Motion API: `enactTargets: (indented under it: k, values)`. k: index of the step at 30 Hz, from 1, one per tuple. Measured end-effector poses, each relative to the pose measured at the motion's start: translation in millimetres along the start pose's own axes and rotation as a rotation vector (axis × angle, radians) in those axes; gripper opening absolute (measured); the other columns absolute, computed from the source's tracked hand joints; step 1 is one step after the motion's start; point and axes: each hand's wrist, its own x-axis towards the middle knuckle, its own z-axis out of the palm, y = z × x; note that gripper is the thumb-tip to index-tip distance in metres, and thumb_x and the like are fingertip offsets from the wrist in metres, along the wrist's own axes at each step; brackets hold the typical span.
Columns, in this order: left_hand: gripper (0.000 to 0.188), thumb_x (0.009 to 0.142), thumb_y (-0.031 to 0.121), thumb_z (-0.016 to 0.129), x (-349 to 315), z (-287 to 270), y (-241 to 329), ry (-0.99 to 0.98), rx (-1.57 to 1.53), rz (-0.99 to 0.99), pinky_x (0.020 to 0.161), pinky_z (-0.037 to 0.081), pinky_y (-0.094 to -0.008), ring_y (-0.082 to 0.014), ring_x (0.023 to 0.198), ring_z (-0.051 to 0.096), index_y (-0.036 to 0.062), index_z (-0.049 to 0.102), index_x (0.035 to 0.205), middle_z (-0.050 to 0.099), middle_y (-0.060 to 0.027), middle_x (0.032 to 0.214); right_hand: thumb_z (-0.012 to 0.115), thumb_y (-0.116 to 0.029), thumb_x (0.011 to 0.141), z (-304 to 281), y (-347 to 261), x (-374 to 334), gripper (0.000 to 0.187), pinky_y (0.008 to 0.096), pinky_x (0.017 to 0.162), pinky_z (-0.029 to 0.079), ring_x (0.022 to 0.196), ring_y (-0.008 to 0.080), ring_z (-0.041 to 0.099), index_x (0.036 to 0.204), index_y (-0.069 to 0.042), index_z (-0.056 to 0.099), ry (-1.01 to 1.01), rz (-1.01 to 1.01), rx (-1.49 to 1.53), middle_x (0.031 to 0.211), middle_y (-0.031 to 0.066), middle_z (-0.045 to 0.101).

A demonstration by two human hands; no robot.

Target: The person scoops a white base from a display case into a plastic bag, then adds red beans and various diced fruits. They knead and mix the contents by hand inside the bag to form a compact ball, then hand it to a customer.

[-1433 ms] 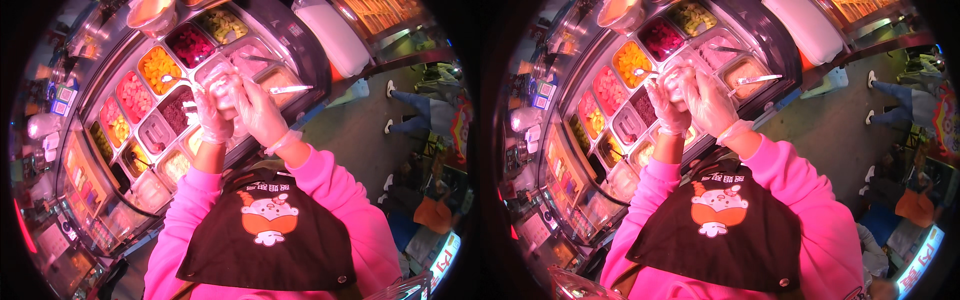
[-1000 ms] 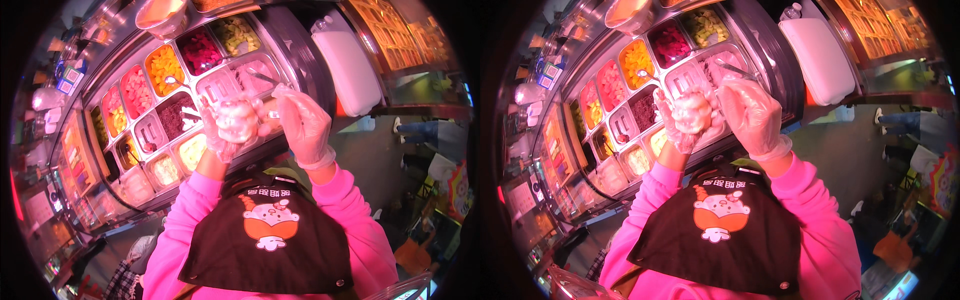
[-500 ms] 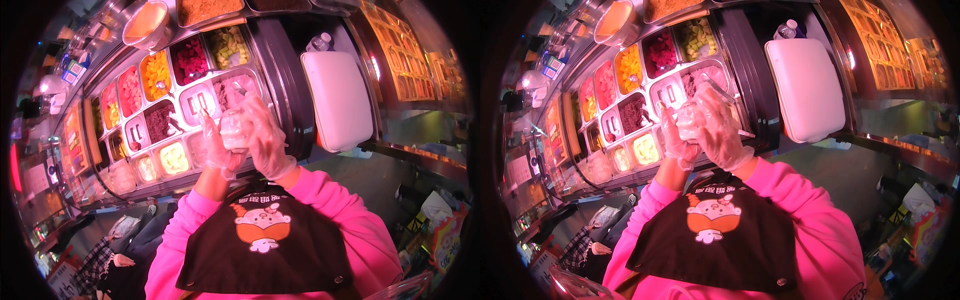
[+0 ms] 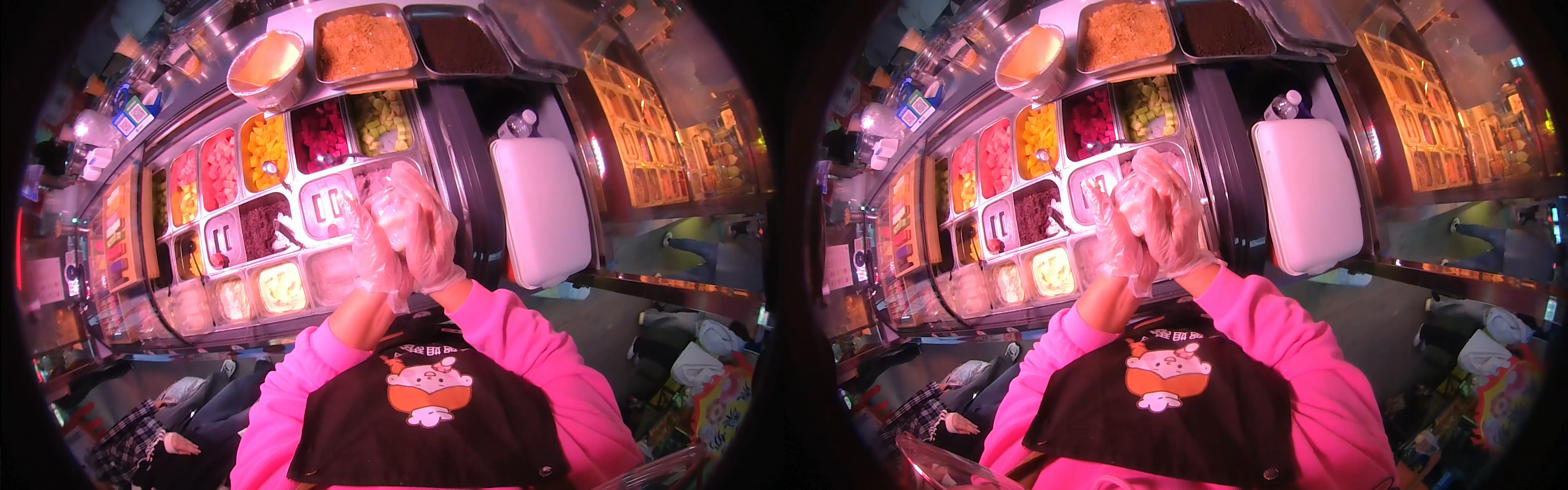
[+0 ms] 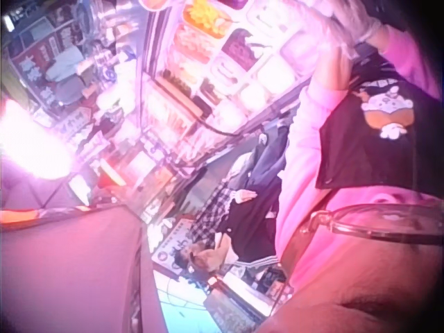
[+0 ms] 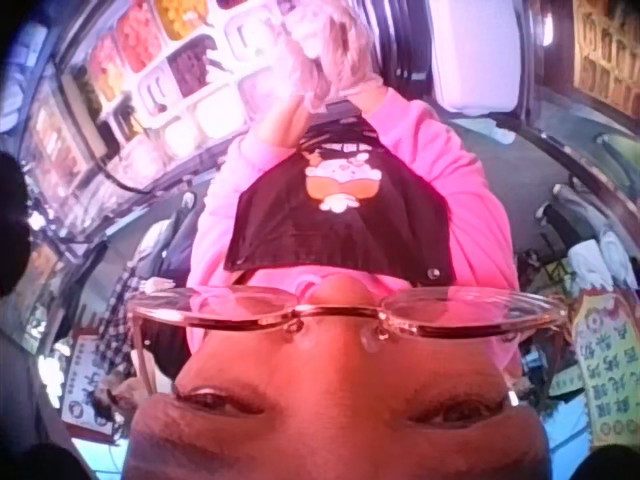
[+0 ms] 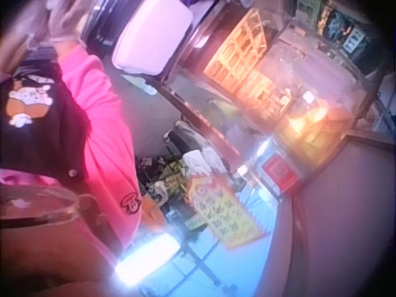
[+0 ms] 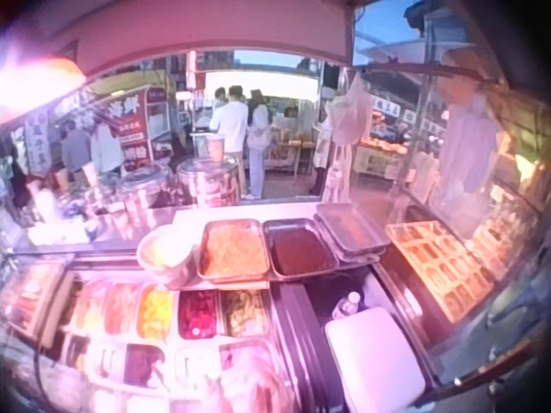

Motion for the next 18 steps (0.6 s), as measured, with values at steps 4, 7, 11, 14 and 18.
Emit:
enactTargets:
  k: [4,7,11,14,18]
  values:
    - [0.064,0.104,0.069,0.039,15,-6,38,-0.740,-0.325,-0.159,0.059,0.054,-0.0260,-0.0148,0.074,0.063,0.0100,0.057,0.125,0.066,-0.0069,0.100,0.034,-0.046,0.112,10,-10,8,0.065,0.0420,0.123,0.027,0.148,0.0307,0.038,0.157,0.002,0.032,0.060,0.310,0.490,0.161,0.0193,0.037]
    - [0.072,0.101,0.073,0.042,12,-4,47,-0.436,-0.333,-0.121,0.052,0.047,-0.0215,-0.0122,0.064,0.053,0.0068,0.059,0.122,0.056,-0.0035,0.086,0.026,-0.056,0.111,21,-17,2,0.079,0.0408,0.128,0.017,0.156,0.0278,0.027,0.165,0.001,0.019,0.173,0.534,0.518,0.170,0.0166,0.025]
    - [0.084,0.102,0.074,0.037,-6,-10,48,-0.143,-0.139,0.008,0.077,0.060,-0.0334,-0.0216,0.084,0.068,-0.0003,0.058,0.135,0.068,-0.0110,0.103,0.026,-0.046,0.113,35,-16,-12,0.068,0.0367,0.127,0.021,0.155,0.0275,0.029,0.163,0.001,0.025,-0.144,0.435,0.229,0.169,0.0177,0.027]
    - [0.085,0.105,0.071,0.031,-15,-33,67,-0.155,0.020,0.062,0.089,0.062,-0.0394,-0.0303,0.099,0.072,-0.0027,0.055,0.140,0.071,-0.0167,0.121,0.031,-0.030,0.114,33,-7,-5,0.053,0.0367,0.124,0.030,0.151,0.0290,0.037,0.157,0.000,0.037,-0.328,0.217,0.007,0.167,0.0211,0.030]
    - [0.086,0.103,0.073,0.025,-17,-68,86,-0.170,-0.186,-0.024,0.089,0.057,-0.0659,-0.0369,0.098,0.070,0.0005,0.053,0.141,0.069,-0.0197,0.116,0.054,-0.015,0.107,34,24,64,0.034,0.0382,0.113,0.046,0.139,0.0327,0.054,0.134,0.005,0.061,-0.232,0.125,-0.035,0.163,0.0259,0.036]
